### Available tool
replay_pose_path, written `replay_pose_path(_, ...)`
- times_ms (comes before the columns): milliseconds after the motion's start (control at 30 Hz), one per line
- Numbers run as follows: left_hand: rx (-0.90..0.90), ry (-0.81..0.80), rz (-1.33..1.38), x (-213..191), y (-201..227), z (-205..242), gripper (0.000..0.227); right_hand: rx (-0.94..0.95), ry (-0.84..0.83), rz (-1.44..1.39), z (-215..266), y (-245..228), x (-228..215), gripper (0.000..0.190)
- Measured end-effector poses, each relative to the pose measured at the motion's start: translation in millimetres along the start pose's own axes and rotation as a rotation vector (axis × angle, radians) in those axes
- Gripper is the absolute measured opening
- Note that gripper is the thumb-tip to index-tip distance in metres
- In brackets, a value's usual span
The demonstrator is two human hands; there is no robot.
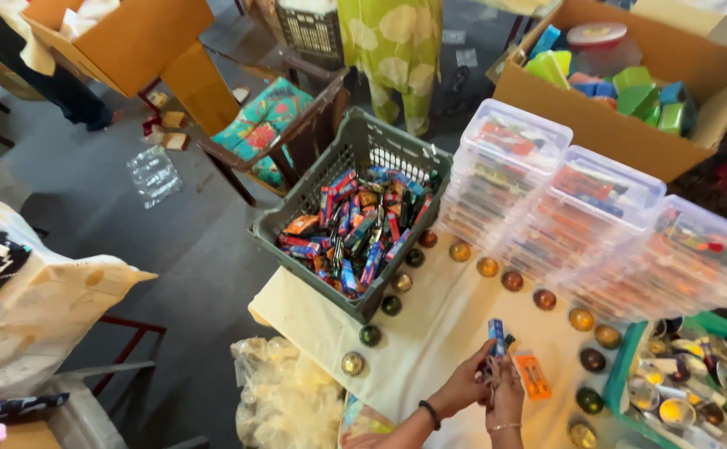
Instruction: The person arranges small snack packets on a table, then places them into a clear plastic bag. They seal the bag and place it into a stack of similar containers.
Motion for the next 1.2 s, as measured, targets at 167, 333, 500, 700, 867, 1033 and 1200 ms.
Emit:
replay_pose_path(167,-0.508,-0.053,0.586,-16,16,-16,0.07,-0.104,-0.004,0.299,-8,26,3,0.043)
replay_pose_path(333,-0.511,0.184,0.433,-34,-113,-50,0.053,-0.248,0.036,0.782,30,-14,23,0.058)
replay_pose_path(500,-0.529,0.343,0.645,-20,-78,-46,0.038,-0.399,0.02,0.648,-11,-1,5,0.055)
replay_pose_path(700,-0.662,0.281,0.869,39,-67,-15,0.048,-0.209,-0.152,0.614,-60,25,-6,0.057)
replay_pose_path(867,-0.629,0.233,0.485,33,-23,11,0.049,-0.344,-0.081,0.515,-34,-6,25,0.047)
replay_pose_path(1033,-0.57,0.198,0.353,27,-26,-1,0.045,0.026,0.072,0.108,-36,8,28,0.059)
replay_pose_path(1200,-0.649,0.259,0.42,13,-47,-18,0.036,-0.179,-0.203,-0.029,-49,66,1,0.062)
Point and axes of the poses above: each hand's wrist, its own z-axis away from the middle knuckle, its own x-axis out of the palm, y = z × x, the point moved 1 cm from there along -z, towards the middle knuckle, and after that the axes turned 2 degrees about -y, right-handed, at the moved point
